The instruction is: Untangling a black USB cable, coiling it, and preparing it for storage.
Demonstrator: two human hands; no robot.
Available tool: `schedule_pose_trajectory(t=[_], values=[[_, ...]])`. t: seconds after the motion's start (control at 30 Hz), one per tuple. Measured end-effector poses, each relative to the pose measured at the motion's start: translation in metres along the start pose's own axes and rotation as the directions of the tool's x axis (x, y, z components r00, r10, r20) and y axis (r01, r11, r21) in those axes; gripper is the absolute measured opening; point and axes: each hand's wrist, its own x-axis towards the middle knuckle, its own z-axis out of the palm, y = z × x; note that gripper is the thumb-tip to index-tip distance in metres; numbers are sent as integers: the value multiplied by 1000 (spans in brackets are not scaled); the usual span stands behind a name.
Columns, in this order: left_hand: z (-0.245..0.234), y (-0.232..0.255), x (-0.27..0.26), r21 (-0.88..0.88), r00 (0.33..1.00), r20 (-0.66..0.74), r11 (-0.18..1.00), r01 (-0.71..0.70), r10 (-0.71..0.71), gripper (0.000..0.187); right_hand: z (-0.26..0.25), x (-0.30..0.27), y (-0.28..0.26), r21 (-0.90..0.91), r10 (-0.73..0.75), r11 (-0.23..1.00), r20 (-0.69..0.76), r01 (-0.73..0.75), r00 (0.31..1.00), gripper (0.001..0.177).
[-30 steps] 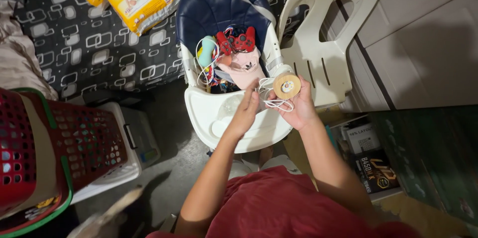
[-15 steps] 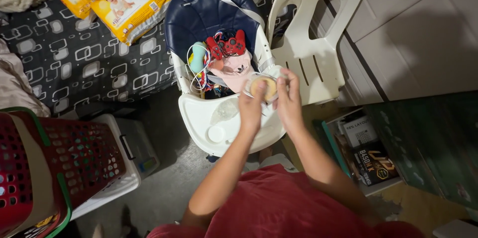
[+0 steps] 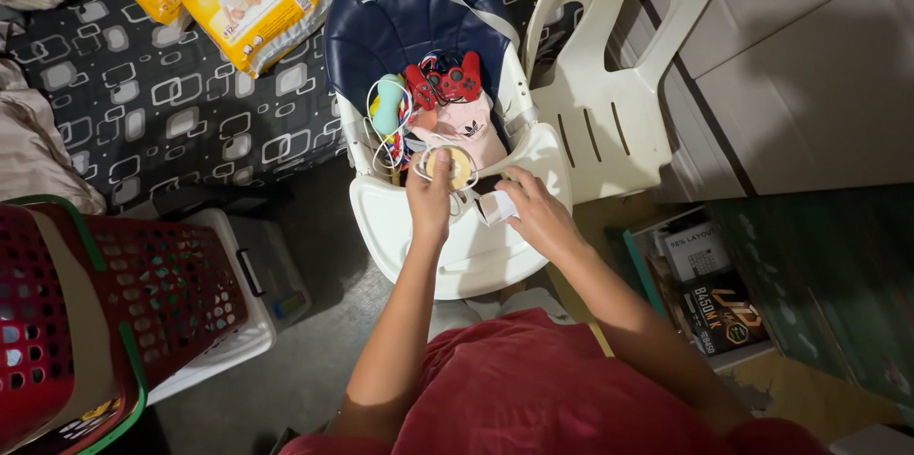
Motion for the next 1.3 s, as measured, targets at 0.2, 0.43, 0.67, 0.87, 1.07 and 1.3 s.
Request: schedule_pose_trajectory(t=[0.2, 0.43, 0.67, 0.87, 1.07, 1.3], values=[[9, -25, 1, 165, 1000, 16, 986, -28, 26, 28, 14, -10, 13, 8, -41, 999, -103, 43, 994, 38], [29, -17, -8, 336, 997, 65, 940, -61, 41, 32, 30, -25, 22, 52, -75, 995, -164, 84, 984, 24], [37, -23, -13, 356, 945, 285, 897, -261, 162, 42, 40, -26, 31, -65, -206, 979, -270, 195, 941, 20], [43, -3, -18, 729, 857, 347, 465, -503, 382, 37, 42, -27, 32, -50, -176, 984, -256, 169, 950, 24], [33, 1, -10, 739, 920, 389, 577, -347, 55, 36, 40, -28, 30, 11, -111, 993, -203, 116, 973, 26], [32, 3, 8, 735, 842, 535, 526, -427, -64, 41, 40, -25, 33, -19, -143, 990, -196, 143, 970, 24]])
